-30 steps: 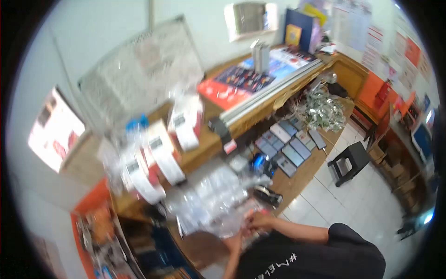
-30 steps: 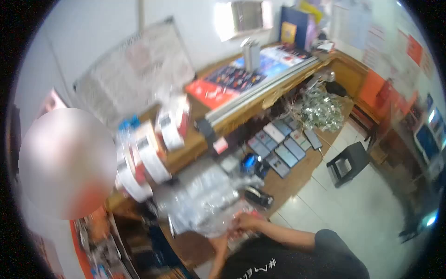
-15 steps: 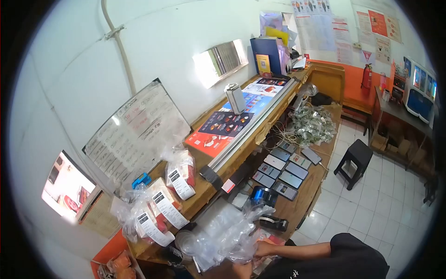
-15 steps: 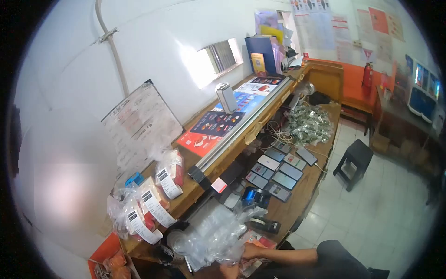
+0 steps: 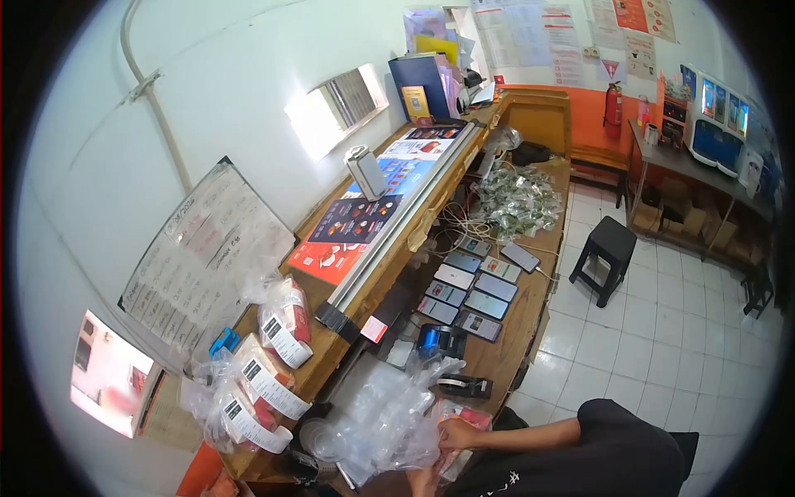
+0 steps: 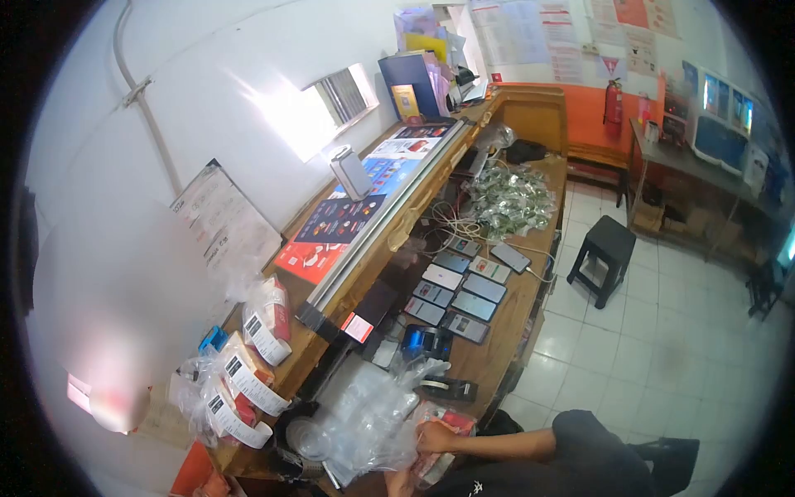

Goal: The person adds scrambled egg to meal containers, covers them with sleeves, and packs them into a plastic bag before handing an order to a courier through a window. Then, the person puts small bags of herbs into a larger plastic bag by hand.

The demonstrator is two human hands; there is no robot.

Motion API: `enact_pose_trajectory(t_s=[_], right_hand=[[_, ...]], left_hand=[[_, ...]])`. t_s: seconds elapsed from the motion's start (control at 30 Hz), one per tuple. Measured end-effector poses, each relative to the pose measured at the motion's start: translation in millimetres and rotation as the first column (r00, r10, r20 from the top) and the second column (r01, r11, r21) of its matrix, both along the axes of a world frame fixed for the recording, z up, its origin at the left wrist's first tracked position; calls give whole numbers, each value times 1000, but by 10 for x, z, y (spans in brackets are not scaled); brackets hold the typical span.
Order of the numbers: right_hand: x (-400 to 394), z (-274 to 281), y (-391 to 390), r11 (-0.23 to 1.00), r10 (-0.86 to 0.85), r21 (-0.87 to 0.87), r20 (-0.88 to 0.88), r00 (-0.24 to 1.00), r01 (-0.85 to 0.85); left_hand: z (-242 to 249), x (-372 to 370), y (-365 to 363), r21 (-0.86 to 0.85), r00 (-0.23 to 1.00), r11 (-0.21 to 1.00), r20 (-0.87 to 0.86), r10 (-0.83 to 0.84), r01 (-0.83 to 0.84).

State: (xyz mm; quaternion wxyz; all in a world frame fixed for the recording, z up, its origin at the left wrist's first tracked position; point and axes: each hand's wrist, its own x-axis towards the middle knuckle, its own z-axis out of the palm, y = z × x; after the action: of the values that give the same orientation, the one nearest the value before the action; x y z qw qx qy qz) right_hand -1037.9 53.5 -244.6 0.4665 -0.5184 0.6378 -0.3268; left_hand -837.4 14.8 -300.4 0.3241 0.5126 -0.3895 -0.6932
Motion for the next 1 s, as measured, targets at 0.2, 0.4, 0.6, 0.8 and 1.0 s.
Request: enact_pose_trajectory(t_s=[0.2,0.4,0.6,0.8,1.0], right_hand=[[-29,-189,138,991,-100,123,460,882,48],[12,-393,221,959,-252,276,711,657,69],[68,-167,326,952,-282,290,707,649,98],[117,-220,372,952,-290,283,719,632,115],[149,-228,379,950,-307,278,746,592,142]], left_hand=[[-211,134,159,150,976,989,-214,33,0],[733,-329,451,92,957,979,-209,200,-184],[566,-272,491,-72,978,980,-103,180,-188],[541,-270,484,-81,973,977,-135,185,-197],[596,-249,516,-14,970,983,-163,179,-184]])
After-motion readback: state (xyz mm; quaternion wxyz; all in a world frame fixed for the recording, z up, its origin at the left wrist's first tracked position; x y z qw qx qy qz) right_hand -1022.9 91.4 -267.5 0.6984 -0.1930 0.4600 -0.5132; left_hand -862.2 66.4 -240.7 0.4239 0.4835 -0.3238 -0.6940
